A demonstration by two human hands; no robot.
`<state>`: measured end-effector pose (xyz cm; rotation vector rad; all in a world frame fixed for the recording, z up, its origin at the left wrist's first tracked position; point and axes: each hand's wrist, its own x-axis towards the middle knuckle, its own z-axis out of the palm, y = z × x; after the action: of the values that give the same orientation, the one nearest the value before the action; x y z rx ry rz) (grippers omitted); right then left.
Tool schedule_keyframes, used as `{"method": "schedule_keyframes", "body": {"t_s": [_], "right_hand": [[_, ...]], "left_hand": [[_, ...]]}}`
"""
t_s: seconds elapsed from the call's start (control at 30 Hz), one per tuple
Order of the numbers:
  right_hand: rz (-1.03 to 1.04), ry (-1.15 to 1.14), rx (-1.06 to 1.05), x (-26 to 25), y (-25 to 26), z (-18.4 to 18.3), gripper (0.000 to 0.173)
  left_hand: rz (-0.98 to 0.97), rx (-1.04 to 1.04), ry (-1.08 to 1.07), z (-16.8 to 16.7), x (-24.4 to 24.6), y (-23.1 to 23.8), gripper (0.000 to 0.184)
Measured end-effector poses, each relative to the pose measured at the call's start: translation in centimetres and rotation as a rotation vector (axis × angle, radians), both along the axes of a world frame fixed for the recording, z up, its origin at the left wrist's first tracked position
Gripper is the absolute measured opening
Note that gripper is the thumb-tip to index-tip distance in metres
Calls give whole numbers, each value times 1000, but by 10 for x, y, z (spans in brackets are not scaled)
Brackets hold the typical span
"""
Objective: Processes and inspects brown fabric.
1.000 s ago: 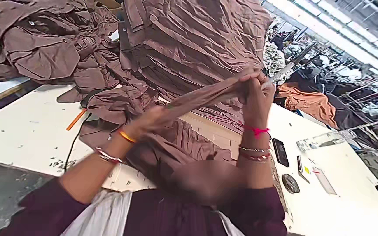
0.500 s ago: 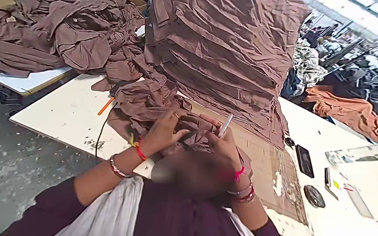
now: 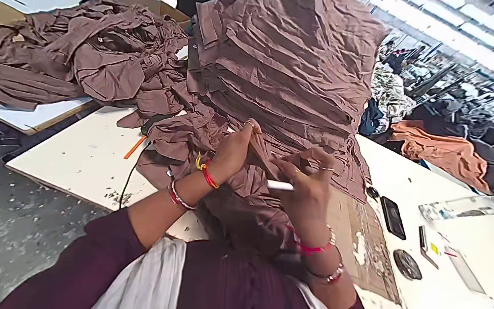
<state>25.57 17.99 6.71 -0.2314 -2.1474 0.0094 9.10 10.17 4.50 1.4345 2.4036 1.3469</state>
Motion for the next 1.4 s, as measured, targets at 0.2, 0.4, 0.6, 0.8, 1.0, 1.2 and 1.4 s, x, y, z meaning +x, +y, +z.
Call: {"method": "schedule_keyframes", "body": {"t_s": [0.2,0.4,0.6,0.8,1.0,1.2,1.4], "right_hand": [[-146,-30,210,49,48,47,23],[362,-21,-133,64,59,31,27],[510,-207,-280,76,46,24,34],[83,-209,-186,89,78,10,38],[48,-158,-271,69,93,-23,33],[86,32,-67,60,49,-31,23],[195,-72,275,54,-4,-55,22]], "left_hand": [[-76,266,424,2,18,-14,18],[-39,206,546,7,24,-27,21],[-545,-210,-32,11,25,-26,37],[-446,60,112,-13,31,-47,29],[-557,107,136,-27,49,-60,36],[-651,41,-531,-26,58,-56,60],[-364,217,-511,-30,66,-56,56]]}}
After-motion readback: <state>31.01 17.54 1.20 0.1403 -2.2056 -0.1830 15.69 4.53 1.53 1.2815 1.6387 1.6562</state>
